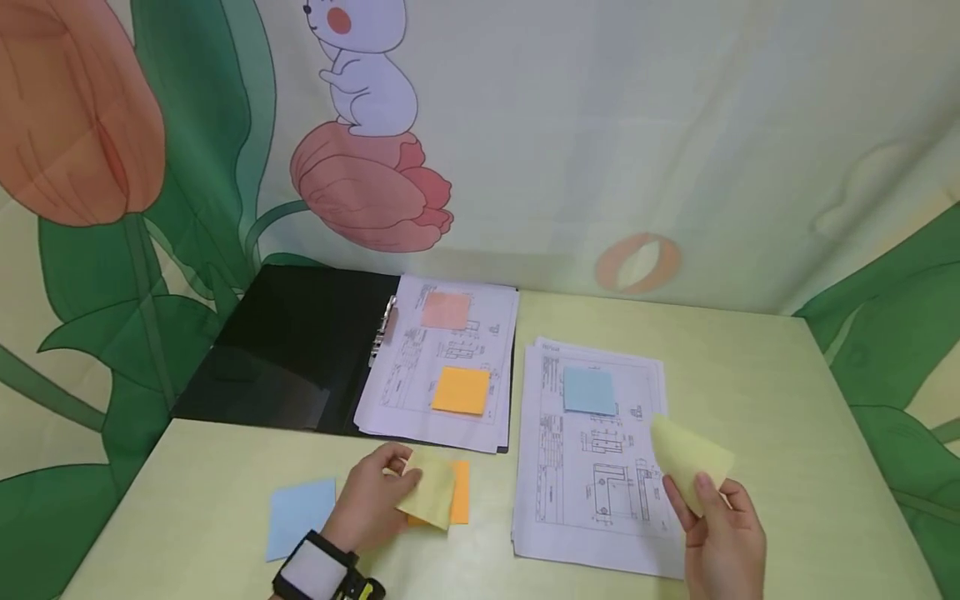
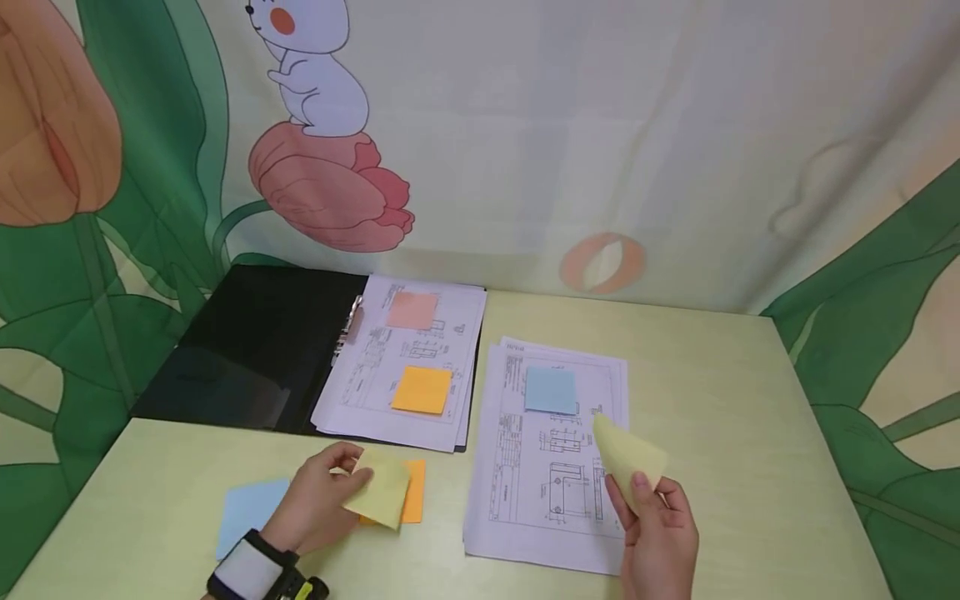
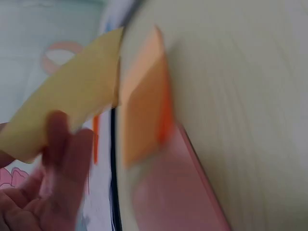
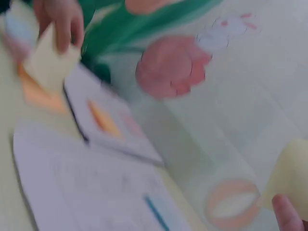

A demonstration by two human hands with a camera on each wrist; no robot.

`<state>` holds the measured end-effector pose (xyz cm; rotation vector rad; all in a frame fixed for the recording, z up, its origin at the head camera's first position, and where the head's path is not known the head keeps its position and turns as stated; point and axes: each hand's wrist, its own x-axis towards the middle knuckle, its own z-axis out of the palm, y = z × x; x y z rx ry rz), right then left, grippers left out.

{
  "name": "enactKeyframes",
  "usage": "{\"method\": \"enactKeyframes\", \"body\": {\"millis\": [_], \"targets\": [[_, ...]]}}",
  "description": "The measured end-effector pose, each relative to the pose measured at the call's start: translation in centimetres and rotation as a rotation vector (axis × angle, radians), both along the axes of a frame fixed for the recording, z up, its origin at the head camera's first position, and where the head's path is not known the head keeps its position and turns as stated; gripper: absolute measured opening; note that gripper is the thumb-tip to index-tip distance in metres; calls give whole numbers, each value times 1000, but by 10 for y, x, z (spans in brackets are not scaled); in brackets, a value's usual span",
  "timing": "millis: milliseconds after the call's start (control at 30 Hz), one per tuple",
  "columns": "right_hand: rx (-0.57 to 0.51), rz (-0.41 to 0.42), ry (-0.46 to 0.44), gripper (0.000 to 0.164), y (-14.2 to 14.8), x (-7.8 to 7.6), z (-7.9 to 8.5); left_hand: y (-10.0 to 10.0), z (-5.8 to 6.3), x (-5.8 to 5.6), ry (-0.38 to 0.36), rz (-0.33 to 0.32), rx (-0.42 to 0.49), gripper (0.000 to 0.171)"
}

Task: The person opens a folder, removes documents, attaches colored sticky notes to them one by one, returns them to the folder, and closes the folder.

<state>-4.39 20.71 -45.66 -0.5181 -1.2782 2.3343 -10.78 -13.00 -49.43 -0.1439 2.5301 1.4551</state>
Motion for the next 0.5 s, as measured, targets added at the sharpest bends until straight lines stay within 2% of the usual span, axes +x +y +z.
{"method": "enactKeyframes", "body": {"millis": [100,200,267,300,333,367,400,433,500], "targets": [[153,20,48,27,31,2,-34,-11,-10,-1,115,-72,-386,39],[353,49,-27,38,41,3,-47,-10,-9,0,231,-122,-739,53],[438,46,-89,35,38,3,-44,-3,-3,1,314,-139,-876,63],[468,48,-126,31,33,3,-38,4,1,1,352,-152,-890,66],[502,46,-164,28,28,2,-33,14,6,2,378,-176,-853,67],[505,33,-163,27,22,1,-30,25,10,4,385,-216,-772,66],[522,28,-174,28,17,0,-27,39,14,5,372,-277,-637,63],[530,28,-167,30,11,0,-25,54,17,7,330,-348,-466,58],[550,46,-150,30,-2,-1,-23,87,19,12,170,-461,-89,46]]}}
